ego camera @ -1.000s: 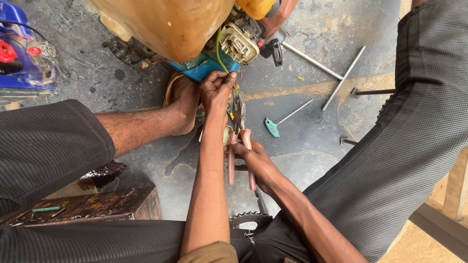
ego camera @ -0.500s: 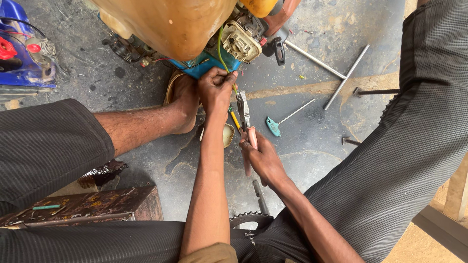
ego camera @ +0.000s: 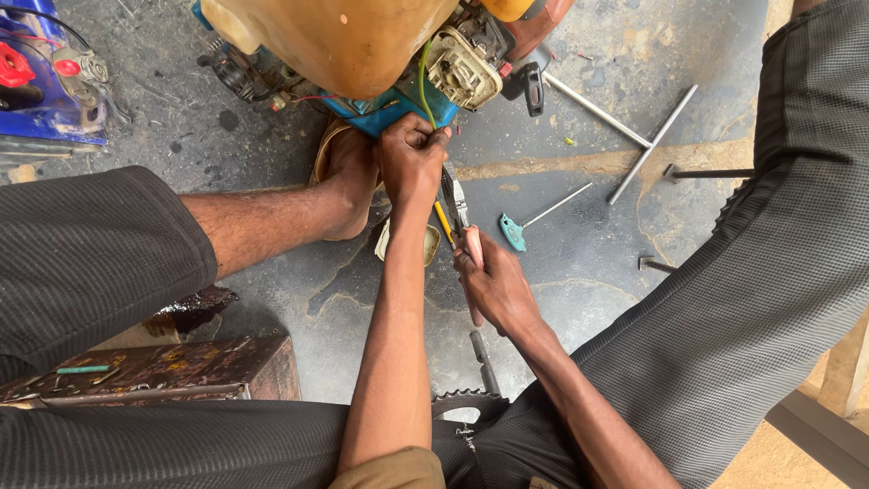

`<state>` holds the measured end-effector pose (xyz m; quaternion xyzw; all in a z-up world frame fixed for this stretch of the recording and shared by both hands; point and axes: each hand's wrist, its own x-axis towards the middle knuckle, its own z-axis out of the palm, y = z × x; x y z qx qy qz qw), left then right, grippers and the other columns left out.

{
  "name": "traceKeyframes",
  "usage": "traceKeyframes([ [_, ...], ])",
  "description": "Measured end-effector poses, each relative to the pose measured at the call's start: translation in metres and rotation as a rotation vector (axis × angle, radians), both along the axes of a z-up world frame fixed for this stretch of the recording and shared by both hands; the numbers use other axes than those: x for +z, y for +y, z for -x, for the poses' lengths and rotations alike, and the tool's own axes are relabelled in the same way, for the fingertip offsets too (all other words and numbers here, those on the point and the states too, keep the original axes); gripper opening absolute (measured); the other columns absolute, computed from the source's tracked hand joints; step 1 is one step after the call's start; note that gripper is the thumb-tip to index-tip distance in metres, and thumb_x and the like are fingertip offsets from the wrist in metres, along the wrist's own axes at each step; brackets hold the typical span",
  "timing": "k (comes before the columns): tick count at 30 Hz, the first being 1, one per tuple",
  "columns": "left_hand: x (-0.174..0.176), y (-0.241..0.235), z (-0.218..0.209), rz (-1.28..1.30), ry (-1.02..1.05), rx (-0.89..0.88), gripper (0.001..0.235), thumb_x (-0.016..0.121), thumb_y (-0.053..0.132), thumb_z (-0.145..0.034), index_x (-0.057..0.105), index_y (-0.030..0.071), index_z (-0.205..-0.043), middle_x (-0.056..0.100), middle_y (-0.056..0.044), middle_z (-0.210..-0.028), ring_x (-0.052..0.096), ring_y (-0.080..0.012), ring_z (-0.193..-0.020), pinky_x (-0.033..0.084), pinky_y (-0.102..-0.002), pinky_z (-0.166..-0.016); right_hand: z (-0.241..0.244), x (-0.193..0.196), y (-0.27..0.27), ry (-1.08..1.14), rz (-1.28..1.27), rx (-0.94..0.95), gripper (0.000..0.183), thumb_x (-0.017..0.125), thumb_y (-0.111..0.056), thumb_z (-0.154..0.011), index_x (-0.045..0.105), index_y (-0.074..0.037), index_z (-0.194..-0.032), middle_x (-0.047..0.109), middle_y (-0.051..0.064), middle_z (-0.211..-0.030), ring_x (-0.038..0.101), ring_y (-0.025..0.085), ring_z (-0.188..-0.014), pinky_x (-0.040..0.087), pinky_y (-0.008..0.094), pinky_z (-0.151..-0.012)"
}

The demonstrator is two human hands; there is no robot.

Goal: The person works on the engine of a small machine, using pliers to pull and adjust fuel lines and wires around the carburetor area.

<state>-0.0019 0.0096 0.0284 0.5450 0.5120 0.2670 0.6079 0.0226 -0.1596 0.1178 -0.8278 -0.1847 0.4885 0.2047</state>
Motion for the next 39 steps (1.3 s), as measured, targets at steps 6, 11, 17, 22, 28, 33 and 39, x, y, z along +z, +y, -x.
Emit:
traceKeyframes([
  [6, 0.000, 0.001, 0.000, -0.061, 0.058, -0.022, 0.025, 0.079, 0.003, -0.086, 0.059, 0.001, -0.072, 0.066, -0.007, -0.057, 0.056, -0.0079, -0.050, 0.043, -0.027, -0.052, -0.003, 0.008, 0.003, -0.046, -0.021, 0.056, 0.031, 0.057, -0.032, -0.098, 0.066, -0.006, -0.114, 0.070, 0.014, -0.080, 0.070, 0.025, -0.076, 0.053, 0.047, -0.076],
  [11, 0.000, 0.001, -0.001, -0.129, 0.097, -0.039, 0.025, 0.080, 0.002, -0.083, 0.059, 0.001, -0.070, 0.067, -0.006, -0.057, 0.055, -0.0068, -0.049, 0.044, -0.027, -0.052, -0.004, 0.031, 0.015, 0.062, 0.079, 0.025, 0.032, 0.055, -0.031, -0.102, 0.057, -0.012, -0.128, 0.065, 0.013, -0.075, 0.067, 0.024, -0.062, 0.051, 0.045, -0.053],
  [17, -0.003, 0.001, 0.000, -0.092, 0.070, -0.035, 0.024, 0.080, 0.002, -0.084, 0.060, 0.001, -0.070, 0.067, -0.006, -0.057, 0.054, -0.0068, -0.049, 0.041, -0.028, -0.050, -0.004, 0.040, 0.024, 0.129, 0.129, 0.028, 0.026, 0.054, -0.029, -0.100, 0.056, -0.002, -0.103, 0.062, 0.012, -0.069, 0.058, 0.026, -0.045, 0.048, 0.045, -0.038],
  [22, -0.010, 0.003, 0.000, -0.025, 0.020, -0.035, 0.025, 0.079, 0.001, -0.084, 0.059, 0.001, -0.070, 0.067, -0.005, -0.057, 0.056, -0.0068, -0.048, 0.042, -0.026, -0.048, 0.002, 0.008, 0.016, 0.195, 0.053, -0.037, 0.025, 0.061, -0.026, -0.100, 0.060, -0.002, -0.097, 0.061, 0.008, -0.066, 0.058, 0.017, -0.049, 0.053, 0.039, -0.044],
  [28, -0.017, 0.016, 0.008, 0.057, -0.054, -0.132, 0.018, 0.078, 0.002, -0.086, 0.062, 0.002, -0.076, 0.069, -0.005, -0.063, 0.059, -0.0077, -0.053, 0.044, -0.025, -0.050, 0.006, -0.014, 0.004, 0.520, -0.136, -0.238, 0.019, 0.061, -0.019, -0.099, 0.060, 0.000, -0.103, 0.064, 0.010, -0.079, 0.066, 0.019, -0.063, 0.062, 0.037, -0.057],
  [33, -0.020, 0.019, 0.009, 0.134, -0.074, -0.110, 0.019, 0.077, 0.004, -0.088, 0.061, 0.001, -0.078, 0.070, -0.006, -0.065, 0.063, -0.0093, -0.056, 0.046, -0.025, -0.053, 0.001, 0.003, 0.004, 0.701, -0.146, -0.269, 0.038, 0.047, -0.034, -0.102, 0.053, -0.011, -0.131, 0.070, 0.012, -0.109, 0.069, 0.022, -0.103, 0.061, 0.044, -0.089],
  [39, -0.024, 0.018, 0.004, 0.235, -0.054, -0.033, 0.018, 0.076, 0.007, -0.089, 0.062, 0.000, -0.081, 0.071, -0.007, -0.068, 0.065, -0.0111, -0.057, 0.049, -0.026, -0.054, -0.003, 0.023, 0.013, 0.765, -0.176, -0.311, 0.046, 0.045, -0.031, -0.103, 0.046, -0.004, -0.141, 0.069, 0.017, -0.119, 0.069, 0.029, -0.114, 0.060, 0.053, -0.100],
])
